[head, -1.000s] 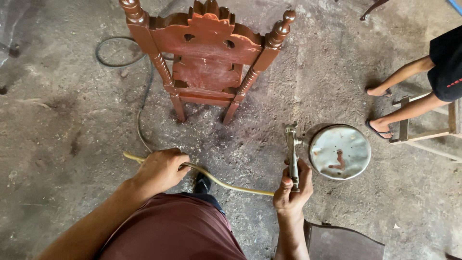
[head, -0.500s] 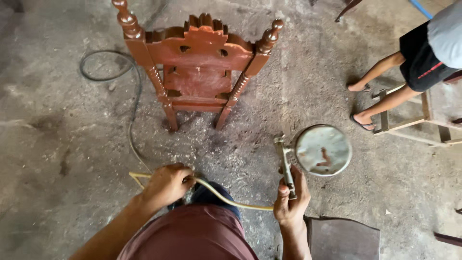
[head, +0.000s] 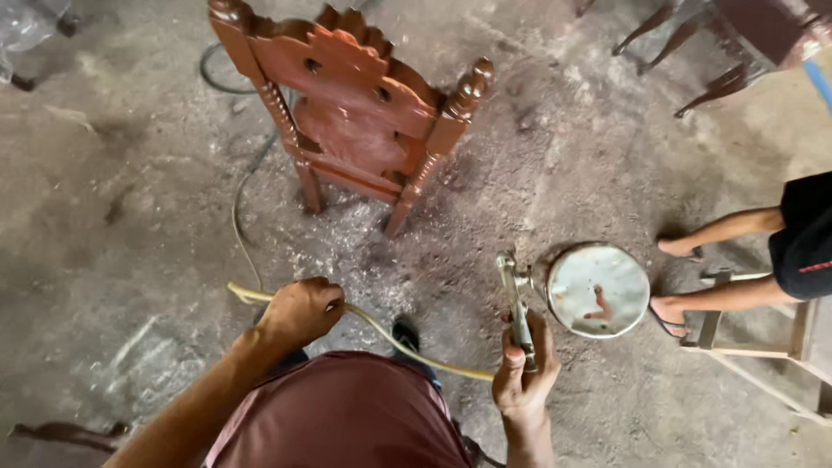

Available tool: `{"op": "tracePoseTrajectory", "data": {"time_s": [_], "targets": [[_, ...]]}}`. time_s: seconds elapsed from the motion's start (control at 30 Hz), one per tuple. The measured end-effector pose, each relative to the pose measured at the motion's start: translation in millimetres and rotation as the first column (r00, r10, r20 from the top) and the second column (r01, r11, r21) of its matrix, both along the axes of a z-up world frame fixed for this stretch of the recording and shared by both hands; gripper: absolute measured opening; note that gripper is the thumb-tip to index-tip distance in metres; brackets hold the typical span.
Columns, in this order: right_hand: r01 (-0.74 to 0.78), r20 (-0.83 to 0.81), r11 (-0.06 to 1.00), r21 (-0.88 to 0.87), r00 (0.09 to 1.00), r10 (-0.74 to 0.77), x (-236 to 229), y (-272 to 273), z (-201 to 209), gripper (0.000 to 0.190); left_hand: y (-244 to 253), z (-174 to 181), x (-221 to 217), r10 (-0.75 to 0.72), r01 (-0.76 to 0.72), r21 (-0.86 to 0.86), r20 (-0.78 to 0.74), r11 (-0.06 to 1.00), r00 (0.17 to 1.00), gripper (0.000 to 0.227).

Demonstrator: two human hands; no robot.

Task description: The person spray paints a wooden chair using a spray gun, moving the gun along the backrest, legs, and seat to apply an even coat of finish.

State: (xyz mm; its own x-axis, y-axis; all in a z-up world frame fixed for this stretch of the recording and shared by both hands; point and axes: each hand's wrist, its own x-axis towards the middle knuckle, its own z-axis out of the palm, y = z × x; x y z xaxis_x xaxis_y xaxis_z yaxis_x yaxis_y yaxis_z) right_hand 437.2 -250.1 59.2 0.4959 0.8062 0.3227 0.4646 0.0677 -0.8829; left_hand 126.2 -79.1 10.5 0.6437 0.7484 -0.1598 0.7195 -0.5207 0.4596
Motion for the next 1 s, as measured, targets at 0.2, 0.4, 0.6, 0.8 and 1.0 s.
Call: {"op": "tracePoseTrajectory", "data": {"time_s": [0.2, 0.4, 0.6, 0.8, 1.0], "targets": [[-0.250, 0.127, 0.968, 0.018, 0.961, 0.246, 86, 17, -23, 0.069, -39, 14, 65, 0.136, -0.137, -0.037, -0.015, 0.990, 0.991, 0.015], [-0.367, 0.139, 0.930, 0.012, 0.922, 0.362, 105, 28, -16, 0.068, -52, 33, 99, 0.228, -0.234, -0.089, -0.067, 0.968, 0.971, 0.017], [-0.335, -0.035, 0.942, 0.012, 0.942, 0.335, 137, 18, -21, 0.068, -67, 36, 110, 0.270, -0.271, -0.025, -0.041, 0.962, 0.962, 0.017], [-0.399, 0.171, 0.903, 0.161, 0.912, 0.373, 144, 15, -7, 0.056, -72, 40, 120, 0.316, -0.319, -0.053, -0.059, 0.946, 0.947, 0.020], [-0.438, 0.191, 0.897, 0.052, 0.886, 0.422, 144, 34, -62, 0.062, -78, 30, 125, 0.303, -0.304, -0.019, -0.042, 0.953, 0.952, 0.018]]}}
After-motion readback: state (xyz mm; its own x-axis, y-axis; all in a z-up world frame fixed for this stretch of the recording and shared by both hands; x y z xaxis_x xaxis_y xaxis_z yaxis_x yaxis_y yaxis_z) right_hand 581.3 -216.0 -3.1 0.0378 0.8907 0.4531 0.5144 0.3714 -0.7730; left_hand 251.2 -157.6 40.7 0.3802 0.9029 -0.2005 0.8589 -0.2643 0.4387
